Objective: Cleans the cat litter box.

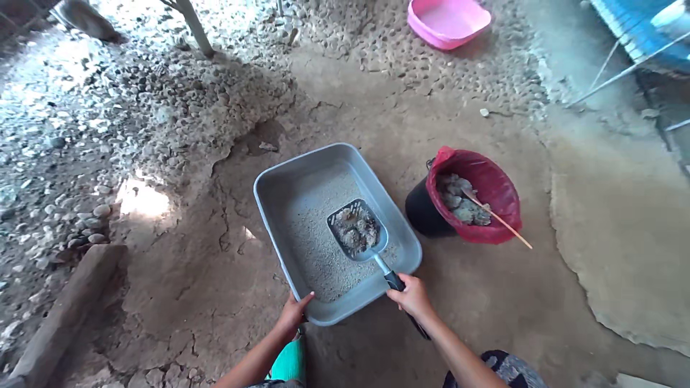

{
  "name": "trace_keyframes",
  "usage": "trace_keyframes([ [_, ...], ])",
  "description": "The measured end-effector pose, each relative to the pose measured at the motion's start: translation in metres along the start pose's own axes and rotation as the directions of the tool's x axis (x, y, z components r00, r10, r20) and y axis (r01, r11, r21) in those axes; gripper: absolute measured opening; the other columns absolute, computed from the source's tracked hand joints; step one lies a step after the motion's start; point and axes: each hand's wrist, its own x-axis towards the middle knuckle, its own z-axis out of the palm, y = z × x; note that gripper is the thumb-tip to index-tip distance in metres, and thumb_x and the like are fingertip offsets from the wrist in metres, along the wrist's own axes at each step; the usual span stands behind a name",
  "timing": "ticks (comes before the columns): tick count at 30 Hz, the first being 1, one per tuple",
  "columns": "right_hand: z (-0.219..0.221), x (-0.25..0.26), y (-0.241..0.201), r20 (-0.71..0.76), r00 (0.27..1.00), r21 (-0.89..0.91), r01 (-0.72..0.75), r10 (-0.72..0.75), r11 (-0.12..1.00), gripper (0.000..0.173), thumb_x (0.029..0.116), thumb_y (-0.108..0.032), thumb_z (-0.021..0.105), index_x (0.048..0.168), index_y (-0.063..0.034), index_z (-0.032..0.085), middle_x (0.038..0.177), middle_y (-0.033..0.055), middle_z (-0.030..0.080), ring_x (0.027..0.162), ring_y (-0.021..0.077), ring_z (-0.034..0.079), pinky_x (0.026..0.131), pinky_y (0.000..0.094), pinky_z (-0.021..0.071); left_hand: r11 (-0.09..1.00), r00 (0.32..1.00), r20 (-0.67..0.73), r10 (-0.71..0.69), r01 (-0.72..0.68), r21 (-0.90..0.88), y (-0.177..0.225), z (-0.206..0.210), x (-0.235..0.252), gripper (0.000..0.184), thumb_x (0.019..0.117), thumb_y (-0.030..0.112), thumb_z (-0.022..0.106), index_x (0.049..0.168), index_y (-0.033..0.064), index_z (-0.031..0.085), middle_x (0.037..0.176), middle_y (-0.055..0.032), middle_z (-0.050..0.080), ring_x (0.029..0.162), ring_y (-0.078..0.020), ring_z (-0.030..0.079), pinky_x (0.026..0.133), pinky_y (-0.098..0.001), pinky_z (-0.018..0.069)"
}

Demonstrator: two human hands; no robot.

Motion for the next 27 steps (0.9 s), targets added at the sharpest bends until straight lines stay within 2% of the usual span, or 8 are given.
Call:
trace_keyframes([
  [6, 0.004, 0.000, 0.007, 0.046, 0.998, -0.055, -0.035, 0.038, 0.998, 0.027, 0.0836, -0.008, 0.075, 0.108, 0.0033, 0.069, 0.077, 0.0136, 0.065, 0.057, 0.0214, 0.060, 0.058, 0.0399, 0.0536, 0.999, 0.998, -0.058, -0.004, 0.001, -0.048, -0.003, 0.009, 0.004, 0.066, 0.1041, 0.017, 0.060, 0.158, 0.0130, 0.022, 0.127, -0.0247, 0.063, 0.104, -0.0337, 0.068, 0.083, -0.0490, 0.0579],
  [9, 0.003, -0.003, 0.007, 0.075, 0.996, -0.039, -0.044, 0.046, 0.998, 0.025, 0.0826, -0.008, 0.076, 0.104, 0.0028, 0.069, 0.074, 0.0114, 0.064, 0.054, 0.0192, 0.058, 0.056, 0.0376, 0.0524, 0.994, 0.996, -0.054, 0.072, -0.075, -0.074, -0.013, -0.004, 0.011, 0.060, 0.0980, 0.004, 0.064, 0.150, 0.0042, 0.035, 0.119, -0.0223, 0.066, 0.095, -0.0287, 0.069, 0.077, -0.0433, 0.0584],
  [13, -0.026, -0.019, -0.017, 0.089, 0.996, 0.149, 0.010, -0.024, 0.989, 0.019, 0.0812, -0.003, 0.074, 0.099, 0.0029, 0.068, 0.063, 0.0044, 0.059, 0.045, 0.0119, 0.054, 0.047, 0.0293, 0.0503, 0.979, 0.991, 0.027, 0.132, -0.126, -0.162, -0.027, -0.027, 0.021, 0.053, 0.0933, -0.004, 0.060, 0.142, -0.0013, 0.039, 0.111, -0.0197, 0.068, 0.092, -0.0253, 0.071, 0.078, -0.0413, 0.0605],
  [17, -0.075, -0.038, -0.040, -0.027, 0.994, 0.443, 0.108, -0.107, 0.890, 0.018, 0.0753, -0.003, 0.065, 0.093, -0.0029, 0.065, 0.061, -0.0038, 0.060, 0.043, 0.0048, 0.052, 0.042, 0.0220, 0.0480, 0.969, 0.993, 0.028, 0.118, -0.109, -0.219, -0.039, -0.044, 0.024, 0.045, 0.0941, -0.004, 0.056, 0.137, -0.0013, 0.041, 0.103, -0.0172, 0.071, 0.087, -0.0235, 0.072, 0.077, -0.0403, 0.0619],
  [20, -0.109, -0.037, -0.040, -0.111, 0.989, 0.665, 0.145, -0.095, 0.733, 0.019, 0.0745, -0.006, 0.058, 0.093, -0.0089, 0.059, 0.056, -0.0063, 0.056, 0.040, 0.0030, 0.051, 0.039, 0.0191, 0.0468, 0.965, 0.994, -0.012, 0.112, -0.112, -0.238, -0.045, -0.049, 0.025, 0.041, 0.0970, -0.004, 0.053, 0.136, -0.0030, 0.043, 0.104, -0.0178, 0.070, 0.089, -0.0243, 0.072, 0.078, -0.0414, 0.0615],
  [23, -0.134, -0.012, -0.019, -0.115, 0.982, 0.868, 0.171, -0.147, 0.467, 0.010, 0.0781, -0.020, 0.060, 0.088, -0.0187, 0.061, 0.052, -0.0089, 0.052, 0.038, 0.0007, 0.048, 0.037, 0.0166, 0.0429, 0.971, 0.995, 0.010, 0.103, -0.098, -0.219, -0.043, -0.048, 0.023, 0.038, 0.0975, -0.004, 0.053, 0.134, -0.0026, 0.044, 0.099, -0.0173, 0.071, 0.084, -0.0235, 0.072, 0.075, -0.0401, 0.0616],
  [24, -0.139, -0.002, -0.013, -0.115, 0.979, 0.918, 0.168, -0.166, 0.358, 0.007, 0.0820, -0.022, 0.058, 0.086, -0.0204, 0.064, 0.052, -0.0094, 0.052, 0.038, -0.0003, 0.047, 0.036, 0.0157, 0.0413, 0.974, 0.994, 0.025, 0.110, -0.102, -0.202, -0.039, -0.044, 0.018, 0.037, 0.0959, -0.004, 0.054, 0.132, -0.0014, 0.045, 0.096, -0.0156, 0.072, 0.081, -0.0217, 0.072, 0.072, -0.0382, 0.0616],
  [27, -0.151, 0.027, -0.001, -0.087, 0.971, 0.995, 0.075, -0.223, -0.061, 0.033, 0.0995, -0.027, 0.039, 0.084, -0.0142, 0.064, 0.054, -0.0096, 0.053, 0.039, -0.0035, 0.049, 0.037, 0.0108, 0.0416, 0.983, 0.991, 0.048, 0.124, -0.116, -0.143, -0.027, -0.031, 0.009, 0.053, 0.0911, -0.005, 0.059, 0.140, -0.0018, 0.040, 0.108, -0.0173, 0.069, 0.090, -0.0233, 0.071, 0.078, -0.0402, 0.0609],
])
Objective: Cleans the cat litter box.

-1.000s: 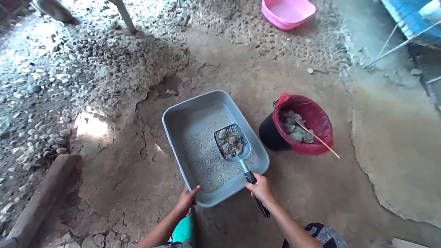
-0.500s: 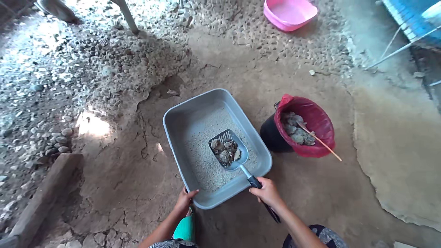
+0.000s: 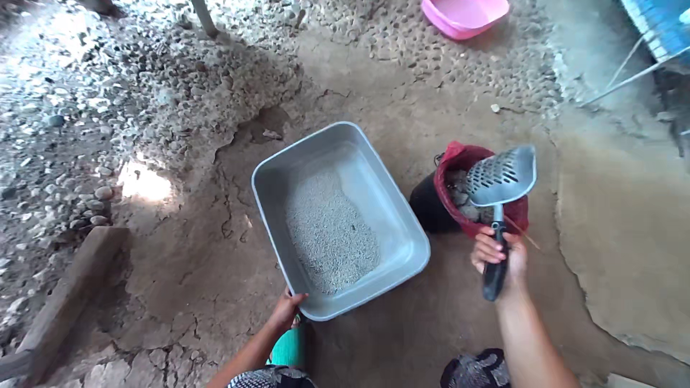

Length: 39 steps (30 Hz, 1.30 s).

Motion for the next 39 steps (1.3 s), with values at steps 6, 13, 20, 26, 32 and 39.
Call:
trace_keyframes([
  [6, 0.019, 0.014, -0.015, -0.299, 0.954, -0.394, -0.128, 0.005, 0.910, 0.042, 0.1077, -0.025, 0.022, 0.084, -0.0153, 0.055, 0.050, -0.0089, 0.048, 0.036, -0.0019, 0.044, 0.034, 0.0123, 0.0379, 0.981, 0.999, -0.036, 0.015, -0.008, 0.194, 0.018, 0.025, -0.002, 0.063, 0.0927, -0.004, 0.064, 0.148, 0.0002, 0.034, 0.117, -0.0207, 0.064, 0.095, -0.0252, 0.068, 0.080, -0.0409, 0.0581],
  [13, 0.057, -0.023, 0.002, -0.398, 0.916, -0.877, -0.363, 0.051, -0.314, 0.035, 0.0962, -0.008, 0.072, 0.126, 0.0059, 0.061, 0.088, 0.0183, 0.063, 0.061, 0.0219, 0.056, 0.061, 0.0391, 0.0519, 0.950, 0.986, 0.002, 0.169, -0.163, 0.265, 0.082, 0.017, 0.039, 0.082, 0.0959, -0.003, 0.059, 0.162, 0.0076, 0.012, 0.145, -0.0241, 0.049, 0.114, -0.0261, 0.062, 0.090, -0.0423, 0.0555],
  [20, 0.052, -0.023, 0.042, -0.643, 0.724, -0.612, -0.289, 0.250, -0.736, 0.028, 0.0963, -0.026, 0.072, 0.110, -0.0019, 0.067, 0.085, 0.0136, 0.065, 0.066, 0.0225, 0.062, 0.066, 0.0414, 0.0534, 0.832, 0.926, 0.137, 0.351, -0.376, 0.407, 0.117, 0.038, -0.003, 0.095, 0.0873, -0.005, 0.065, 0.163, 0.0037, 0.009, 0.147, -0.0246, 0.050, 0.120, -0.0212, 0.064, 0.100, -0.0359, 0.0539],
  [26, 0.019, -0.015, 0.087, -0.504, 0.812, -0.856, -0.425, 0.295, -0.295, 0.020, 0.0924, -0.011, 0.076, 0.107, 0.0002, 0.067, 0.071, 0.0081, 0.061, 0.051, 0.0140, 0.054, 0.051, 0.0298, 0.0495, 0.707, 0.873, 0.205, 0.443, -0.480, 0.519, 0.115, 0.057, -0.040, 0.096, 0.0843, -0.004, 0.069, 0.162, -0.0017, 0.012, 0.165, -0.0263, 0.024, 0.140, -0.0284, 0.050, 0.107, -0.0391, 0.0505],
  [32, -0.003, -0.020, 0.133, -0.178, 0.972, -0.975, -0.152, 0.156, -0.164, 0.026, 0.0883, -0.011, 0.078, 0.110, 0.0022, 0.072, 0.084, 0.0154, 0.070, 0.060, 0.0209, 0.063, 0.062, 0.0415, 0.0565, 0.867, 0.928, -0.004, 0.372, -0.347, 0.358, 0.071, 0.039, -0.025, 0.089, 0.0893, -0.002, 0.065, 0.162, 0.0018, 0.014, 0.147, -0.0246, 0.050, 0.125, -0.0245, 0.061, 0.104, -0.0403, 0.0516],
  [39, -0.003, -0.049, 0.128, -0.202, 0.973, -0.978, -0.195, 0.113, -0.068, 0.027, 0.0882, -0.005, 0.076, 0.112, 0.0048, 0.071, 0.082, 0.0151, 0.069, 0.056, 0.0174, 0.060, 0.056, 0.0366, 0.0536, 0.483, 0.751, 0.514, -0.413, -0.298, 0.823, 0.011, 0.022, -0.045, 0.064, 0.1034, 0.037, 0.059, 0.149, -0.0056, 0.044, 0.140, -0.0287, 0.057, 0.132, -0.0412, 0.055, 0.115, -0.0569, 0.0387],
])
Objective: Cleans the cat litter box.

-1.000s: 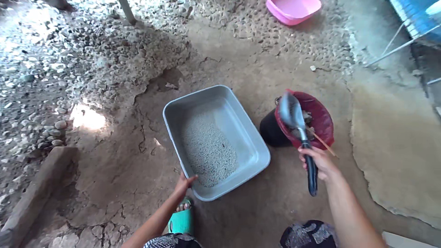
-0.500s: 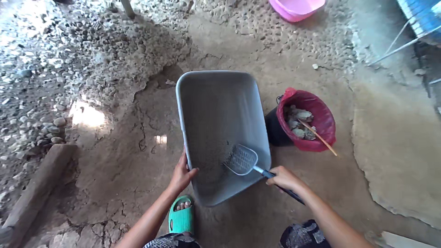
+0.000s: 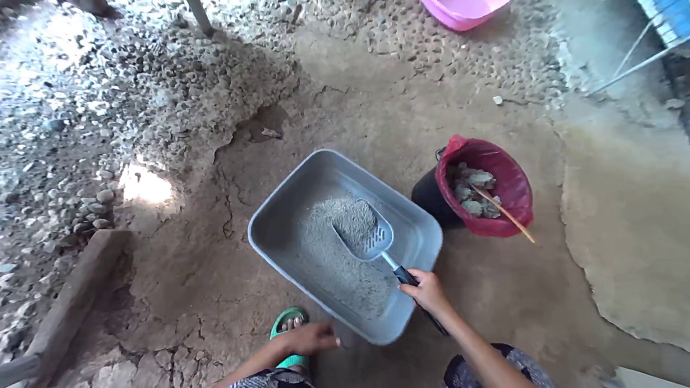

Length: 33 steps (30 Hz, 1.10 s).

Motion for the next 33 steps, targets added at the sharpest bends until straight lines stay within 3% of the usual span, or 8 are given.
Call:
trace_keyframes([
  [2, -0.002, -0.002, 0.008, -0.055, 0.998, 0.044, -0.006, 0.009, 0.999, 0.027, 0.0876, -0.004, 0.076, 0.113, 0.0050, 0.071, 0.079, 0.0137, 0.068, 0.052, 0.0151, 0.058, 0.052, 0.0341, 0.0524, 0.988, 0.973, 0.226, 0.042, -0.075, 0.137, 0.037, -0.028, -0.007, 0.046, 0.1059, 0.030, 0.056, 0.142, 0.0015, 0.058, 0.132, -0.0226, 0.065, 0.124, -0.0365, 0.062, 0.111, -0.0561, 0.0416],
  [5, -0.003, -0.014, 0.020, -0.051, 0.999, -0.044, -0.011, 0.009, 0.999, 0.031, 0.0849, -0.006, 0.075, 0.114, 0.0028, 0.072, 0.086, 0.0166, 0.071, 0.063, 0.0218, 0.065, 0.063, 0.0428, 0.0561, 0.973, 0.923, -0.307, 0.231, -0.212, 0.095, 0.083, -0.106, -0.029, 0.032, 0.1050, 0.016, 0.054, 0.128, -0.0018, 0.067, 0.122, -0.0170, 0.070, 0.114, -0.0254, 0.067, 0.106, -0.0444, 0.0501],
  [7, -0.006, -0.019, 0.026, -0.032, 0.999, -0.110, -0.008, 0.005, 0.994, 0.030, 0.0845, -0.008, 0.076, 0.113, 0.0011, 0.074, 0.091, 0.0183, 0.074, 0.074, 0.0267, 0.069, 0.073, 0.0487, 0.0567, 0.968, 0.667, -0.702, 0.249, -0.162, 0.190, 0.085, -0.171, -0.024, 0.040, 0.1047, 0.021, 0.056, 0.140, 0.0016, 0.059, 0.137, -0.0187, 0.063, 0.129, -0.0300, 0.060, 0.112, -0.0494, 0.0450],
  [9, -0.002, -0.022, 0.029, -0.092, 0.996, -0.089, -0.021, 0.013, 0.996, 0.030, 0.0850, -0.006, 0.076, 0.113, 0.0028, 0.073, 0.089, 0.0196, 0.072, 0.070, 0.0269, 0.068, 0.069, 0.0482, 0.0566, 0.975, 0.517, -0.839, 0.171, 0.034, 0.220, 0.067, -0.228, -0.013, 0.062, 0.1017, 0.029, 0.064, 0.155, 0.0084, 0.042, 0.150, -0.0259, 0.048, 0.139, -0.0450, 0.046, 0.111, -0.0662, 0.0365],
  [12, -0.002, -0.018, 0.029, -0.017, 0.998, -0.115, -0.054, 0.052, 0.992, 0.036, 0.0863, -0.007, 0.076, 0.120, 0.0026, 0.071, 0.096, 0.0202, 0.073, 0.074, 0.0274, 0.069, 0.072, 0.0466, 0.0577, 0.942, 0.584, -0.812, 0.002, 0.271, 0.198, 0.022, -0.266, 0.013, 0.062, 0.1040, 0.036, 0.060, 0.154, 0.0041, 0.041, 0.141, -0.0341, 0.051, 0.130, -0.0526, 0.052, 0.106, -0.0689, 0.0404],
  [16, -0.002, -0.019, 0.016, -0.049, 0.995, -0.065, -0.095, 0.092, 0.993, 0.031, 0.0879, -0.005, 0.076, 0.118, 0.0033, 0.071, 0.089, 0.0186, 0.071, 0.064, 0.0233, 0.064, 0.064, 0.0428, 0.0555, 0.957, 0.616, -0.785, -0.074, 0.265, 0.117, 0.005, -0.256, 0.013, 0.043, 0.1078, 0.028, 0.053, 0.141, 0.0012, 0.057, 0.123, -0.0316, 0.064, 0.119, -0.0487, 0.061, 0.104, -0.0669, 0.0413],
  [29, -0.013, -0.019, -0.011, 0.003, 1.000, 0.266, -0.021, 0.021, 0.964, 0.021, 0.0882, 0.001, 0.070, 0.108, 0.0071, 0.068, 0.069, 0.0063, 0.063, 0.047, 0.0101, 0.055, 0.046, 0.0265, 0.0507, 0.897, 0.232, -0.886, -0.401, -0.098, -0.431, -0.021, -0.107, -0.020, 0.041, 0.1086, 0.016, 0.049, 0.140, -0.0098, 0.050, 0.127, -0.0360, 0.060, 0.119, -0.0468, 0.060, 0.104, -0.0609, 0.0432],
  [33, -0.052, -0.023, -0.037, -0.040, 0.998, 0.534, -0.016, 0.044, 0.846, 0.023, 0.0929, -0.002, 0.055, 0.114, 0.0044, 0.063, 0.065, 0.0003, 0.060, 0.047, 0.0068, 0.054, 0.044, 0.0216, 0.0485, 0.804, 0.390, -0.837, -0.384, -0.304, -0.511, -0.007, -0.015, 0.014, 0.064, 0.1050, 0.012, 0.053, 0.156, -0.0090, 0.019, 0.135, -0.0374, 0.054, 0.118, -0.0435, 0.062, 0.101, -0.0575, 0.0495],
])
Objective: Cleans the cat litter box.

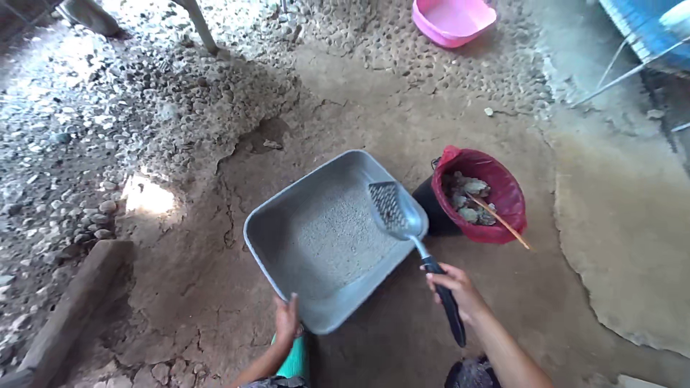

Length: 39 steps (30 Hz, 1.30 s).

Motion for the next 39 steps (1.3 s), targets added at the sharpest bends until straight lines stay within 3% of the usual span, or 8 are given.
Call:
trace_keyframes([
  [4, -0.050, 0.011, -0.033, -0.098, 0.976, 0.185, 0.208, -0.192, 0.960, 0.038, 0.0858, -0.013, 0.042, 0.118, -0.0044, 0.058, 0.069, -0.0053, 0.063, 0.054, 0.0043, 0.060, 0.049, 0.0193, 0.0520, 0.963, 0.754, 0.602, -0.265, 0.177, 0.202, -0.015, 0.004, -0.020, 0.065, 0.1073, 0.028, 0.053, 0.154, -0.0056, 0.023, 0.136, -0.0287, 0.056, 0.116, -0.0364, 0.065, 0.094, -0.0516, 0.0550],
  [7, -0.088, 0.024, -0.057, -0.185, 0.926, 0.076, 0.347, -0.328, 0.935, 0.039, 0.0926, -0.007, 0.038, 0.131, -0.0038, 0.045, 0.094, 0.0027, 0.068, 0.070, 0.0133, 0.070, 0.065, 0.0298, 0.0618, 0.859, 0.433, 0.821, -0.372, -0.174, 0.481, 0.035, -0.015, 0.005, 0.050, 0.1088, 0.033, 0.048, 0.146, 0.0005, 0.050, 0.126, -0.0220, 0.065, 0.106, -0.0318, 0.066, 0.093, -0.0499, 0.0527],
  [10, -0.108, 0.033, -0.080, -0.417, 0.874, -0.485, 0.018, -0.249, 0.874, 0.053, 0.1005, 0.003, 0.054, 0.150, -0.0004, 0.035, 0.109, 0.0177, 0.065, 0.071, 0.0232, 0.066, 0.063, 0.0392, 0.0572, 0.751, 0.729, 0.671, 0.136, -0.517, 0.410, 0.112, -0.045, 0.041, 0.033, 0.1028, 0.020, 0.062, 0.128, 0.0002, 0.068, 0.123, -0.0201, 0.070, 0.115, -0.0308, 0.067, 0.105, -0.0494, 0.0491],
  [12, -0.122, 0.039, -0.089, -0.481, 0.852, -0.766, -0.294, -0.206, 0.572, 0.063, 0.0959, -0.001, 0.066, 0.153, 0.0017, 0.039, 0.124, 0.0374, 0.062, 0.108, 0.0532, 0.065, 0.090, 0.0690, 0.0498, 0.694, 0.828, 0.398, 0.395, -0.553, 0.461, 0.139, -0.058, 0.090, 0.053, 0.1012, 0.024, 0.063, 0.147, 0.0002, 0.052, 0.145, -0.0259, 0.054, 0.136, -0.0410, 0.052, 0.114, -0.0573, 0.0392],
  [15, -0.125, 0.042, -0.088, -0.515, 0.836, -0.836, -0.440, -0.189, 0.329, 0.060, 0.0950, -0.007, 0.069, 0.149, -0.0006, 0.045, 0.126, 0.0399, 0.060, 0.121, 0.0609, 0.056, 0.096, 0.0767, 0.0423, 0.656, 0.872, 0.285, 0.397, -0.487, 0.577, 0.139, -0.066, 0.154, 0.066, 0.1028, 0.018, 0.060, 0.160, 0.0041, 0.030, 0.156, -0.0306, 0.039, 0.143, -0.0477, 0.040, 0.116, -0.0605, 0.0343],
  [21, -0.032, 0.001, -0.071, -0.261, 0.960, -0.863, -0.187, -0.098, 0.470, 0.072, 0.1030, -0.006, 0.057, 0.164, -0.0047, 0.019, 0.141, 0.0393, 0.050, 0.121, 0.0581, 0.057, 0.099, 0.0715, 0.0454, 0.800, 0.961, 0.238, 0.142, -0.253, 0.544, 0.076, -0.040, 0.072, 0.076, 0.0921, -0.011, 0.056, 0.161, 0.0042, 0.027, 0.144, -0.0325, 0.051, 0.129, -0.0493, 0.055, 0.107, -0.0628, 0.0441],
  [26, 0.050, 0.034, -0.028, -0.080, 0.965, -0.946, -0.153, 0.248, 0.287, 0.071, 0.1017, -0.008, 0.055, 0.164, -0.0089, 0.020, 0.138, 0.0299, 0.057, 0.126, 0.0458, 0.059, 0.105, 0.0599, 0.0475, 0.894, 0.877, 0.436, -0.203, -0.016, 0.448, 0.013, -0.005, -0.006, 0.092, 0.0905, 0.000, 0.064, 0.162, 0.0032, 0.006, 0.138, -0.0314, 0.056, 0.126, -0.0423, 0.059, 0.107, -0.0578, 0.0471],
  [39, 0.211, 0.085, 0.010, 0.079, 0.967, -0.963, 0.011, 0.241, 0.270, 0.079, 0.0994, -0.003, 0.055, 0.164, -0.0040, 0.010, 0.136, 0.0282, 0.059, 0.121, 0.0428, 0.064, 0.098, 0.0563, 0.0544, 0.872, 0.788, 0.606, -0.104, -0.220, 0.436, -0.025, 0.022, -0.018, 0.100, 0.0902, 0.021, 0.071, 0.161, -0.0032, 0.005, 0.148, -0.0300, 0.048, 0.137, -0.0385, 0.051, 0.116, -0.0517, 0.0393],
])
